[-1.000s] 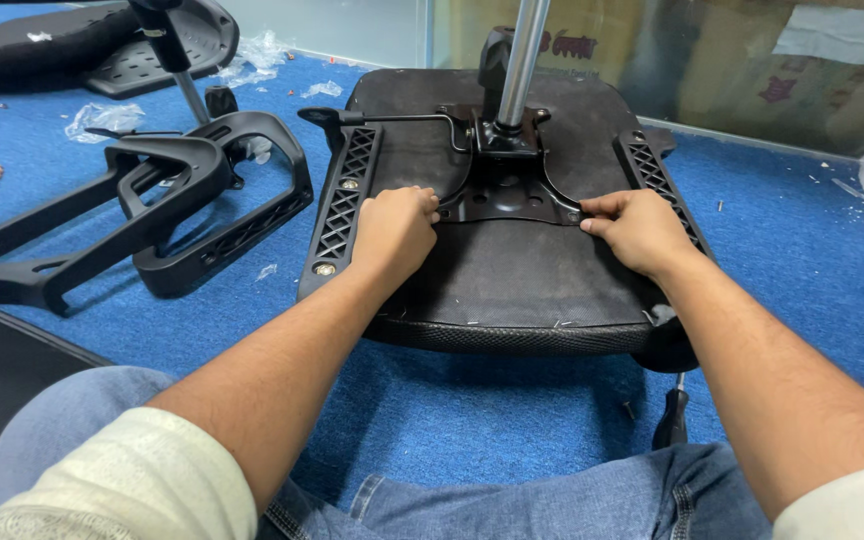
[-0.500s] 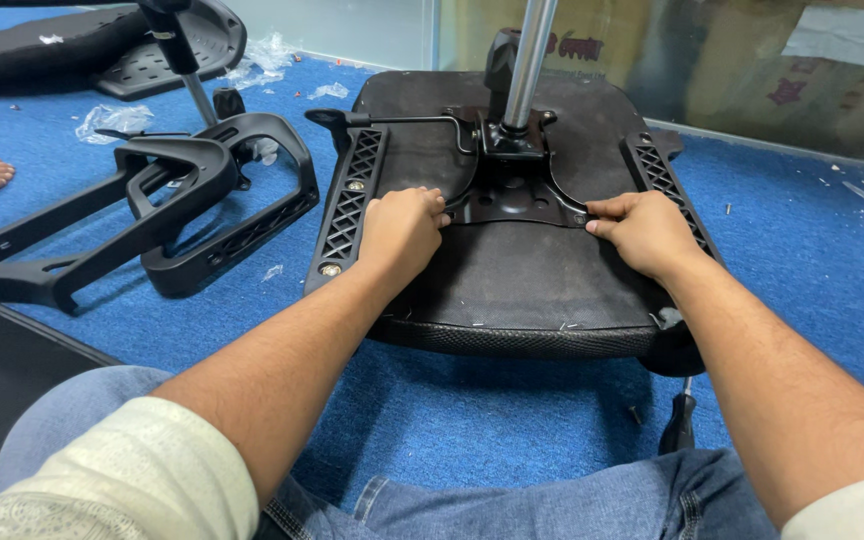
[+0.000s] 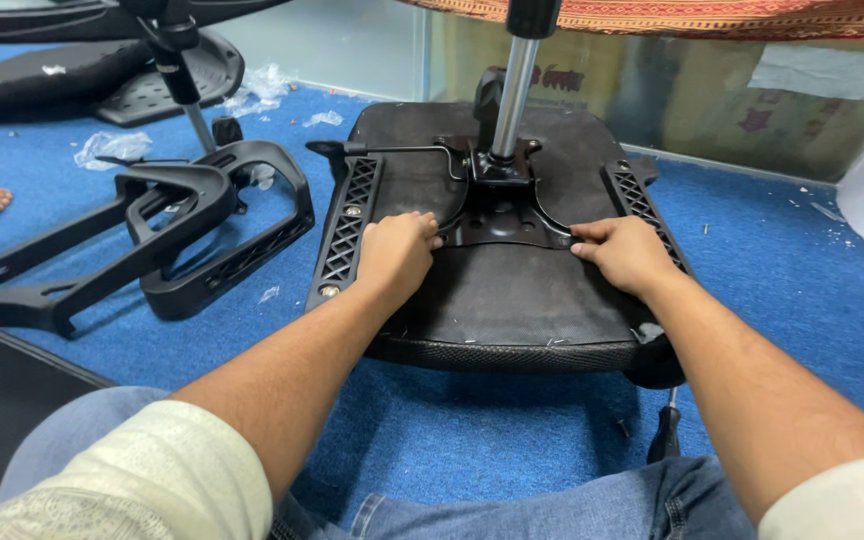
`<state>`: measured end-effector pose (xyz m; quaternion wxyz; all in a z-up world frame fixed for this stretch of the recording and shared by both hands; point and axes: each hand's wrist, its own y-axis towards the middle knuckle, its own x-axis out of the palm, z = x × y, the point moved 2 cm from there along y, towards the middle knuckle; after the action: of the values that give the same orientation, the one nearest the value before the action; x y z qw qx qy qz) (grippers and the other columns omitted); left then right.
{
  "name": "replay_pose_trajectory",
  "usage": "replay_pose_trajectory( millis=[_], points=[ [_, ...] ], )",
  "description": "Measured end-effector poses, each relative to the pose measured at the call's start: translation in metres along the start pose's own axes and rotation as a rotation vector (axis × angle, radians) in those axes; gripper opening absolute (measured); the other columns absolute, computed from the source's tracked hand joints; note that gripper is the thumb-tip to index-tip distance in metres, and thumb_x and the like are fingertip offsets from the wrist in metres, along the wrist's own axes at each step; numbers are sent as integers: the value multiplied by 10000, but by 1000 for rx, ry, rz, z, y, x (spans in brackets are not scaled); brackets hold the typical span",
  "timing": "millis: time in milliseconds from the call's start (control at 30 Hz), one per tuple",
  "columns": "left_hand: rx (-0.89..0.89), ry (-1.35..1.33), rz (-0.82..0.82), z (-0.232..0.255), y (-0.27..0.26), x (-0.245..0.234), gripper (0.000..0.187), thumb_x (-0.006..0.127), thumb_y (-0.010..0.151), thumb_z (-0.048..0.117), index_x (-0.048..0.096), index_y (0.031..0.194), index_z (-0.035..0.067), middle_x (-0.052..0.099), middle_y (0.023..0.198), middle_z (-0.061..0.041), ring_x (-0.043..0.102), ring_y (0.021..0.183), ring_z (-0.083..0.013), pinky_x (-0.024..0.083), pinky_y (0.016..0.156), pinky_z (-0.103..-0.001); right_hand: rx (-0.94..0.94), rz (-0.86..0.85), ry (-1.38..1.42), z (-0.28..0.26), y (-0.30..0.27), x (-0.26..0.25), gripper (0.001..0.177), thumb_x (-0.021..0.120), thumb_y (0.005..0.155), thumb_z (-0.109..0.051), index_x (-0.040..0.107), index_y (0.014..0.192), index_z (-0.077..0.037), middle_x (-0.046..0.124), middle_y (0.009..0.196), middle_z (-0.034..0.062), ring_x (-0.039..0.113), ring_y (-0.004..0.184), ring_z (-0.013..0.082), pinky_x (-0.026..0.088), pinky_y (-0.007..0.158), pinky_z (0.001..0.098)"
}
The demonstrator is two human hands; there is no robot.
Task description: The person attaches a black plastic frame to the underside of an office chair seat using a screwdriver and screws. They then place the chair base with gas lift onto the seat and secure it with additional screws.
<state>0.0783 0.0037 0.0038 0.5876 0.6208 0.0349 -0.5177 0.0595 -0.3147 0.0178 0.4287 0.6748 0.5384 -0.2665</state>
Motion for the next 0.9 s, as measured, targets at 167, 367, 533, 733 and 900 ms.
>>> replay_pose_trajectory(
  millis=[167, 367, 533, 733, 900],
  points=[
    [-10, 40, -6, -5, 3, 4, 83, 664, 892, 140, 681, 819, 106, 717, 859, -87, 693, 863, -334, 489, 702, -511, 43, -31, 28, -5, 2, 2, 411, 773, 863, -256, 739, 1263, -168, 782, 1033, 101, 739, 953, 218, 527, 889, 349],
    [-12, 11, 1, -7, 1, 4, 119, 683, 897, 183, 680, 815, 97, 714, 850, -89, 691, 860, -334, 468, 691, -518, 96, -32, 62, -9, 1, 2, 422, 789, 845, -246, 748, 1260, -178, 795, 1009, 92, 735, 929, 199, 527, 887, 335],
    [-15, -3, 4, -4, 0, 0, 100, 667, 899, 149, 680, 815, 97, 718, 864, -76, 694, 872, -320, 456, 705, -504, 101, -24, 65, -9, -1, 3, 405, 797, 851, -244, 756, 1248, -174, 791, 1040, 107, 734, 954, 203, 520, 899, 330],
    [-63, 0, -63, -6, 3, 0, 87, 657, 906, 133, 687, 831, 101, 724, 857, -84, 688, 896, -319, 449, 732, -495, 75, -21, 88, -5, 4, 4, 396, 794, 845, -225, 763, 1233, -154, 795, 1063, 105, 744, 970, 189, 522, 914, 317],
    [-5, 3, -2, -14, 2, 7, 91, 664, 889, 123, 698, 814, 85, 730, 864, -102, 693, 881, -338, 470, 726, -504, 56, -6, 26, -8, 0, 6, 411, 768, 868, -229, 738, 1267, -138, 780, 1064, 123, 731, 974, 243, 527, 902, 355]
  ],
)
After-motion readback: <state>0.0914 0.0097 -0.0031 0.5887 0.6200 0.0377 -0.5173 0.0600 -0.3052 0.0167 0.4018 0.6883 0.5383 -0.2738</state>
